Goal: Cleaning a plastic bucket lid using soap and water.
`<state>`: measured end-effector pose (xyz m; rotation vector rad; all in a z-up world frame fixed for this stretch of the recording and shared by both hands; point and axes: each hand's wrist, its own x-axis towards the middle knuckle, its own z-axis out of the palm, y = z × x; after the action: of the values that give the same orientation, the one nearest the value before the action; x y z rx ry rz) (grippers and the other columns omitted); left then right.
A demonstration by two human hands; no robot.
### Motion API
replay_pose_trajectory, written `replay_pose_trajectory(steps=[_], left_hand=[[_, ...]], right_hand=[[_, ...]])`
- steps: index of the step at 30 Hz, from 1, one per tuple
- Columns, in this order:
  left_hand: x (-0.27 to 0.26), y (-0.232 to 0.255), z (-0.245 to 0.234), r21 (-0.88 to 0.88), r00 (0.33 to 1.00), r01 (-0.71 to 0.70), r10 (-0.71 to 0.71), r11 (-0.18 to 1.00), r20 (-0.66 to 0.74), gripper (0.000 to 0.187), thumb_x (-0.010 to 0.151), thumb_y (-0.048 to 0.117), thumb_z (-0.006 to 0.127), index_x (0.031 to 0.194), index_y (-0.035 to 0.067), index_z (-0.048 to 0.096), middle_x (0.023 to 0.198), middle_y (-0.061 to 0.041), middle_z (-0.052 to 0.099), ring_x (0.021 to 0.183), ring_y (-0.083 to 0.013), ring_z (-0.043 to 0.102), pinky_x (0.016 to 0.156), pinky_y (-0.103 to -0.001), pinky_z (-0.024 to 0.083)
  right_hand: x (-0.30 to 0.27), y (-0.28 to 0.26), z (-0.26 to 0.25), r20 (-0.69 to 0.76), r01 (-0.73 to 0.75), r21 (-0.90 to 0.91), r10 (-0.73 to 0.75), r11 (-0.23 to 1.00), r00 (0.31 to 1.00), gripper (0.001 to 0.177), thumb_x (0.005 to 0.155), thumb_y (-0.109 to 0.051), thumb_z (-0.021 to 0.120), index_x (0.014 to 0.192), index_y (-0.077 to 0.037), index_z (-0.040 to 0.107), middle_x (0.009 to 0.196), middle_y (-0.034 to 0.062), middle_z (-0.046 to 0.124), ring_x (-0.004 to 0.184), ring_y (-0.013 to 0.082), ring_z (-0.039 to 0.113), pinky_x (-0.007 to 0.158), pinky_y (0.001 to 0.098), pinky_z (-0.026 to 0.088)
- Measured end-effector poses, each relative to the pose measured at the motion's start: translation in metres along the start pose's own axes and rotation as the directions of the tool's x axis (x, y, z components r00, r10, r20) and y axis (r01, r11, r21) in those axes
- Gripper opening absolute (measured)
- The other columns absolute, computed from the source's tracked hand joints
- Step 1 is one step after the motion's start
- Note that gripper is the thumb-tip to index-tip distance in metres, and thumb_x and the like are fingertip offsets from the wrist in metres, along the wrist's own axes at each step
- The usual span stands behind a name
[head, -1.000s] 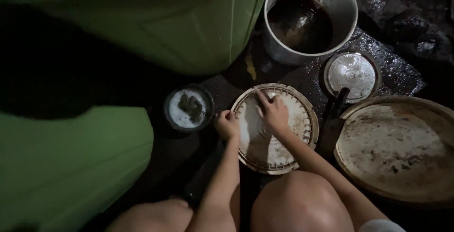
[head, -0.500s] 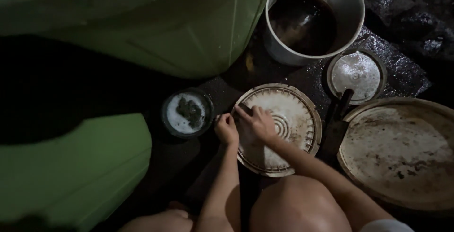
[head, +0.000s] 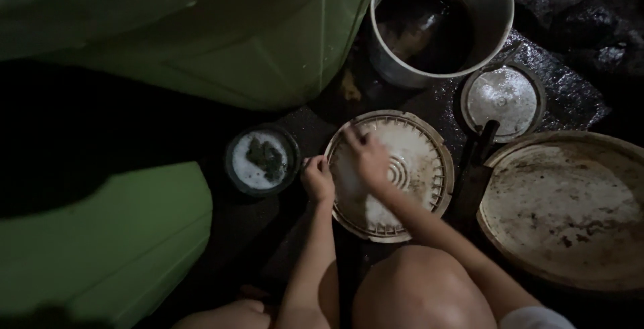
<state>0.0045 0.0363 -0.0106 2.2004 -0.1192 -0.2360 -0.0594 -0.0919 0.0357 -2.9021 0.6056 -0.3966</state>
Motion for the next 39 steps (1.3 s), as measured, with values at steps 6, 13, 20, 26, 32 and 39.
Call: replay_pose_trajectory(steps=[6, 13, 20, 26, 32, 39], left_hand=[[-0.001, -0.021, 0.016, -0.047, 1.000, 0.020, -0.021, 0.999, -0.020, 0.008, 0.094, 0.010, 0.070, 0.098, 0.003, 0.073, 0.099, -0.018, 0.069, 0.092, -0.0389, 0.069, 0.080, -0.045, 0.055], [-0.001, -0.029, 0.024, -0.002, 0.997, 0.006, -0.006, 1.000, -0.073, 0.008, 0.095, 0.012, 0.072, 0.098, 0.005, 0.073, 0.096, -0.016, 0.072, 0.089, -0.0384, 0.070, 0.077, -0.044, 0.055], [-0.003, -0.014, 0.014, 0.005, 0.996, -0.043, 0.043, 0.999, -0.077, 0.009, 0.092, 0.011, 0.073, 0.094, 0.003, 0.069, 0.095, -0.016, 0.066, 0.087, -0.0377, 0.067, 0.075, -0.044, 0.055], [0.000, -0.021, 0.018, 0.047, 0.989, -0.098, 0.102, 0.994, -0.106, 0.010, 0.092, 0.011, 0.073, 0.096, 0.002, 0.069, 0.097, -0.016, 0.066, 0.089, -0.0382, 0.066, 0.076, -0.045, 0.054], [0.001, -0.015, 0.017, 0.025, 0.998, 0.058, -0.059, 0.998, 0.013, 0.012, 0.100, 0.015, 0.067, 0.101, 0.002, 0.068, 0.099, -0.014, 0.068, 0.087, -0.0351, 0.068, 0.077, -0.044, 0.055], [-0.001, -0.010, 0.011, 0.063, 0.999, -0.033, 0.035, 0.997, -0.031, 0.012, 0.097, 0.012, 0.070, 0.097, 0.000, 0.068, 0.099, -0.017, 0.066, 0.090, -0.0382, 0.065, 0.080, -0.047, 0.053]], right_hand=[[0.016, 0.005, -0.026, 0.086, 0.074, 0.027, -0.076, 0.997, 0.993, 0.058, 0.094, -0.036, 0.066, 0.150, -0.035, 0.054, 0.094, 0.0146, 0.059, 0.091, 0.0335, 0.058, 0.073, 0.0470, 0.045], [-0.022, -0.005, 0.004, 0.036, -0.029, -0.007, 0.030, 1.000, 0.999, 0.064, 0.089, -0.033, 0.064, 0.152, -0.037, 0.050, 0.096, 0.0163, 0.057, 0.092, 0.0368, 0.057, 0.079, 0.0477, 0.045], [0.008, 0.037, -0.009, 0.090, -0.161, -0.038, 0.164, 0.986, 0.982, 0.061, 0.097, -0.021, 0.061, 0.156, -0.033, 0.053, 0.097, 0.0177, 0.056, 0.089, 0.0360, 0.055, 0.076, 0.0483, 0.044], [0.012, 0.014, -0.014, 0.069, -0.064, 0.086, 0.058, 0.994, 0.996, 0.060, 0.093, -0.022, 0.064, 0.151, -0.034, 0.054, 0.097, 0.0186, 0.058, 0.091, 0.0384, 0.055, 0.079, 0.0495, 0.045], [0.009, 0.001, 0.001, 0.043, -0.122, 0.036, 0.121, 0.992, 0.992, 0.063, 0.092, -0.025, 0.068, 0.153, -0.033, 0.053, 0.099, 0.0202, 0.060, 0.093, 0.0406, 0.056, 0.079, 0.0512, 0.045], [0.029, 0.018, -0.025, -0.059, -0.015, -0.058, 0.011, 0.998, 0.998, 0.070, 0.085, -0.026, 0.069, 0.152, -0.032, 0.051, 0.107, 0.0233, 0.059, 0.096, 0.0407, 0.055, 0.081, 0.0490, 0.044]])
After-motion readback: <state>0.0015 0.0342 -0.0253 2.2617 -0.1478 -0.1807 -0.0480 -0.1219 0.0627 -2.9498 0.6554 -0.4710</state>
